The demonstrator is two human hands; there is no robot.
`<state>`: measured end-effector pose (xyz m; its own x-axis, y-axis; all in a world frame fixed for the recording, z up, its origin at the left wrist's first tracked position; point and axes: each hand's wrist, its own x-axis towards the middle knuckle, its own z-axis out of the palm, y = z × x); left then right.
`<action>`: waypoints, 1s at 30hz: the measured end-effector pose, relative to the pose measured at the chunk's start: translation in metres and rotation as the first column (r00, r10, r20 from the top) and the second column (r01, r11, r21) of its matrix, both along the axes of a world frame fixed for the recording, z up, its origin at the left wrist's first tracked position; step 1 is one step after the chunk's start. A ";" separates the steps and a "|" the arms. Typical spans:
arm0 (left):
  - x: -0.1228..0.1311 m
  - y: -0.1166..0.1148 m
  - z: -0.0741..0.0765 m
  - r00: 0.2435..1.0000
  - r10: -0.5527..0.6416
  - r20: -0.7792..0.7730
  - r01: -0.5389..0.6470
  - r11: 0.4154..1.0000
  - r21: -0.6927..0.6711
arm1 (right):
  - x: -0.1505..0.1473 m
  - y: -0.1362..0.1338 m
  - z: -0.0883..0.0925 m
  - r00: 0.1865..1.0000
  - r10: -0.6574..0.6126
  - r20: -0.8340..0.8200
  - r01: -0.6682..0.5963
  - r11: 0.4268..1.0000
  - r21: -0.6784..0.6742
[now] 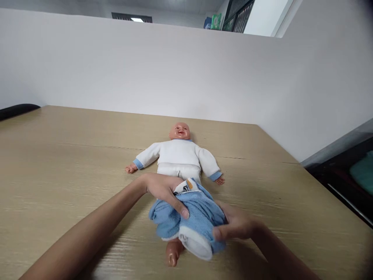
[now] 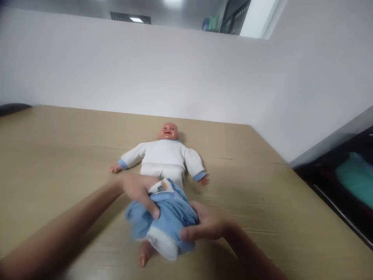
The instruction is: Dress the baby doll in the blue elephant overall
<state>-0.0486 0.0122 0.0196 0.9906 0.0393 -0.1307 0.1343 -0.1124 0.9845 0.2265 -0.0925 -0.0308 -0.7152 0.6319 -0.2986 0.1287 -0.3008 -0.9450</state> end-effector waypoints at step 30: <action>0.000 -0.005 -0.006 0.988 0.116 0.104 -0.112 0.992 -0.050 | -0.031 -0.010 -0.003 0.766 -0.606 -0.215 0.642 0.739 0.204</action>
